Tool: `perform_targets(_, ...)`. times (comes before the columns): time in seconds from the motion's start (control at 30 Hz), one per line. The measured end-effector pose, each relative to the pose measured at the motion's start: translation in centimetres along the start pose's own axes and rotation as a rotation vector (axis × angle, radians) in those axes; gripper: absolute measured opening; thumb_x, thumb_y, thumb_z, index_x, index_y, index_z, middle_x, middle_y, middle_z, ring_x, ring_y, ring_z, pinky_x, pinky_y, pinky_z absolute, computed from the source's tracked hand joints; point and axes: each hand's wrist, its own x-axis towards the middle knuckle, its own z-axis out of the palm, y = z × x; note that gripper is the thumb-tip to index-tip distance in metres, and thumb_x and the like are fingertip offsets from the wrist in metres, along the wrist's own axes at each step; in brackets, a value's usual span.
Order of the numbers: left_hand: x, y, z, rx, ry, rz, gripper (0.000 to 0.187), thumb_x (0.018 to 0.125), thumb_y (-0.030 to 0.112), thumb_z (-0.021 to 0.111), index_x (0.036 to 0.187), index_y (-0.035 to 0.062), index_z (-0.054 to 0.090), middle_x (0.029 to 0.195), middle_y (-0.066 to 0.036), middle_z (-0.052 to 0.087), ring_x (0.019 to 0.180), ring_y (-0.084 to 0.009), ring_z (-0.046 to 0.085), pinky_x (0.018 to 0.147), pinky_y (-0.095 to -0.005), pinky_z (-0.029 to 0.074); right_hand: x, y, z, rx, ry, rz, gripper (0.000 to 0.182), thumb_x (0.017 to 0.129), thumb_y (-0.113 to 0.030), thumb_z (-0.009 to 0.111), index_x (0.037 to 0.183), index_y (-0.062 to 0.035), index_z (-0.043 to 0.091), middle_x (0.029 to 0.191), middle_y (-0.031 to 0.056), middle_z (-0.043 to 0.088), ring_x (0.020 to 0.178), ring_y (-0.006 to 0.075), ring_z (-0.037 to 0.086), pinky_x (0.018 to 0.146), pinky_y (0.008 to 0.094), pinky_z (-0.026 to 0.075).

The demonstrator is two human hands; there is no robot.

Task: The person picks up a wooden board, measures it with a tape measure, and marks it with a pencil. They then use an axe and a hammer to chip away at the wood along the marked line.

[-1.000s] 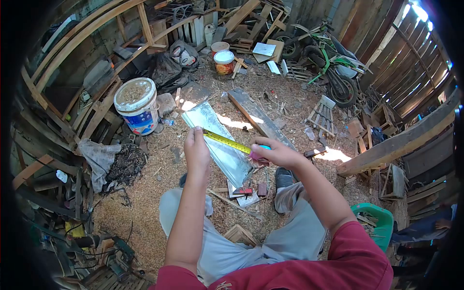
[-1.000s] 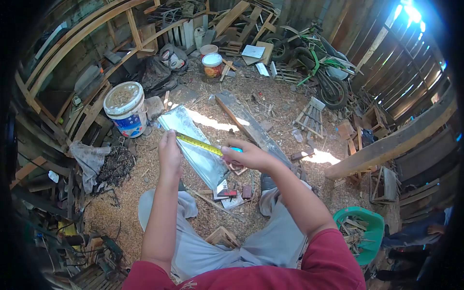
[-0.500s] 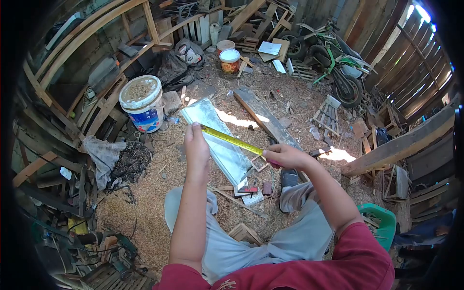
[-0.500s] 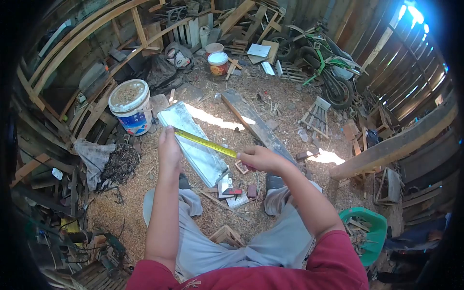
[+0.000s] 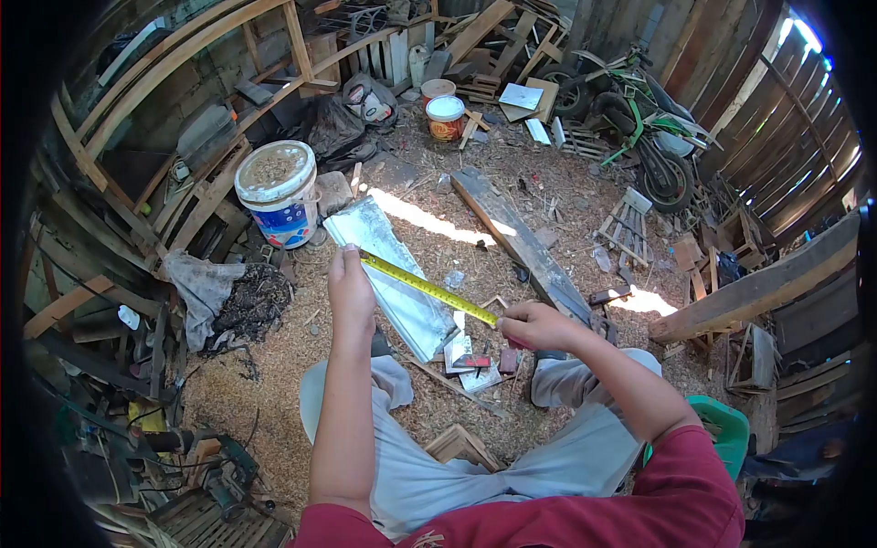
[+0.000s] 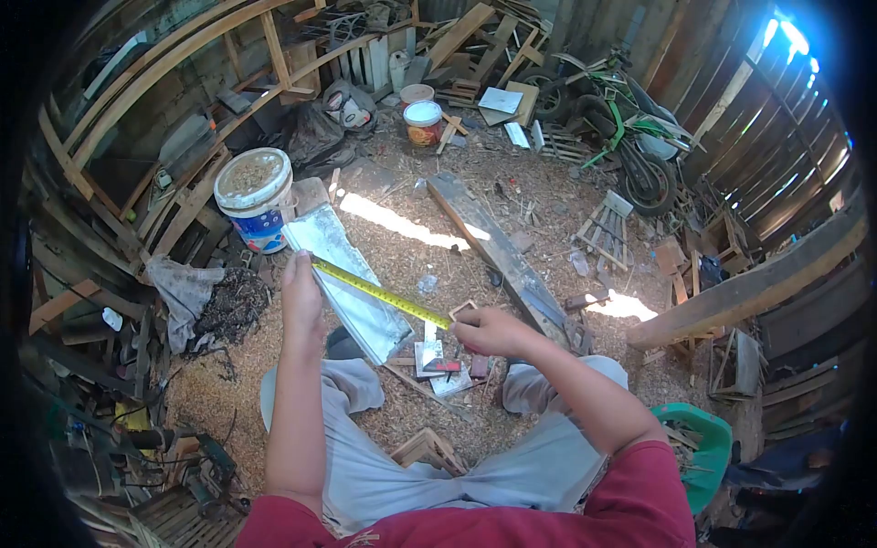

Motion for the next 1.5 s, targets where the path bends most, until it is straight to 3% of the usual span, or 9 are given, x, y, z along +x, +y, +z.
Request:
perform_targets(0.37, -0.2, 0.8, -0.3, 0.042, 0.031, -0.072, 0.03, 0.109, 0.028, 0.051, 0.105, 0.0028, 0.067, 0.096, -0.005, 0.064, 0.086, -0.0115, 0.056, 0.081, -0.0293, 0.046, 0.3, 1.4, 2.3, 0.284, 0.01, 0.053, 0.036, 0.103, -0.033, 0.058, 0.087, -0.003, 0.069, 0.07, 0.0015, 0.064, 0.061, 0.0109, 0.059, 0.057, 0.0295, 0.047)
perform_targets(0.47, 0.0, 0.4, 0.1, -0.002, 0.061, -0.026, 0.021, 0.104, 0.019, 0.059, 0.108, 0.0003, 0.068, 0.098, -0.006, 0.065, 0.087, -0.0124, 0.056, 0.081, -0.0288, 0.046, 1.0, 2.7, 2.1, 0.528, 0.053, 0.036, 0.033, 0.102, -0.033, 0.059, 0.09, -0.0033, 0.069, 0.072, 0.0009, 0.063, 0.059, 0.0103, 0.057, 0.054, 0.0281, 0.045)
perform_targets(0.57, -0.5, 0.1, 0.4, 0.316, 0.092, 0.155, 0.017, 0.098, 0.009, 0.065, 0.111, -0.0015, 0.068, 0.099, -0.007, 0.067, 0.088, -0.0134, 0.057, 0.082, -0.0287, 0.046, 0.7, 1.9, 1.7, 0.581, 0.09, 0.051, 0.031, 0.103, -0.032, 0.059, 0.094, -0.0039, 0.068, 0.075, 0.0015, 0.064, 0.061, 0.01, 0.058, 0.053, 0.0268, 0.044)
perform_targets(0.7, -0.8, 0.0, 1.2, 0.132, 0.045, 0.264, 0.03, 0.096, -0.003, 0.06, 0.126, -0.0019, 0.066, 0.12, -0.014, 0.068, 0.111, -0.0204, 0.064, 0.098, -0.0331, 0.048, 0.4, 1.9, 2.4, 0.539, 0.049, 0.026, 0.029, 0.103, -0.031, 0.058, 0.092, -0.0055, 0.067, 0.075, 0.0017, 0.064, 0.062, 0.01, 0.059, 0.053, 0.0268, 0.045)
perform_targets(0.73, -0.4, -0.2, 1.1, 0.115, -0.007, 0.295, 0.049, 0.096, -0.009, 0.057, 0.144, -0.0032, 0.051, 0.136, -0.021, 0.062, 0.117, -0.0215, 0.064, 0.096, -0.0305, 0.05, -0.6, 0.1, 2.5, 0.593, 0.01, 0.088, 0.028, 0.103, -0.03, 0.059, 0.09, -0.006, 0.066, 0.075, 0.0015, 0.064, 0.063, 0.01, 0.059, 0.054, 0.0264, 0.046)
perform_targets(0.87, -3.0, 2.0, 3.9, -0.02, 0.111, 0.308, 0.069, 0.096, -0.009, 0.06, 0.157, -0.0003, 0.03, 0.124, -0.021, 0.067, 0.106, -0.0207, 0.069, 0.091, -0.0295, 0.053, 0.0, 1.4, 4.6, 0.609, -0.046, 0.005, 0.027, 0.103, -0.028, 0.058, 0.091, -0.0049, 0.067, 0.076, 0.0019, 0.065, 0.06, 0.0092, 0.057, 0.052, 0.0268, 0.044)
perform_targets(1.1, -1.7, -1.6, 4.9, 0.055, 0.018, 0.288, 0.038, 0.099, -0.002, 0.063, 0.135, -0.0048, 0.051, 0.117, -0.017, 0.068, 0.106, -0.021, 0.069, 0.089, -0.0326, 0.055, 0.8, 0.8, 4.4, 0.532, -0.027, 0.009, 0.031, 0.107, -0.03, 0.053, 0.096, -0.0047, 0.067, 0.081, 0.0044, 0.07, 0.068, 0.0105, 0.063, 0.059, 0.0268, 0.049)
perform_targets(1.23, -2.7, -0.4, 6.4, -0.195, -0.033, 0.194, 0.046, 0.099, -0.004, 0.061, 0.142, 0.0011, 0.044, 0.12, -0.018, 0.068, 0.108, -0.0173, 0.068, 0.087, -0.03, 0.056, 1.0, 0.5, 4.0, 0.551, -0.011, -0.001, 0.031, 0.107, -0.03, 0.053, 0.099, -0.0043, 0.067, 0.082, 0.0043, 0.07, 0.068, 0.0103, 0.063, 0.059, 0.0267, 0.048)
perform_targets(1.5, -2.9, 0.4, 7.0, -0.186, -0.084, 0.176, 0.045, 0.102, 0.0, 0.058, 0.145, -0.0006, 0.043, 0.107, -0.019, 0.074, 0.091, -0.0161, 0.073, 0.075, -0.0274, 0.057, 1.4, 2.3, 3.3, 0.6, -0.042, -0.007, 0.029, 0.107, -0.03, 0.055, 0.103, -0.0031, 0.066, 0.087, 0.0054, 0.07, 0.073, 0.0124, 0.065, 0.066, 0.0282, 0.052)
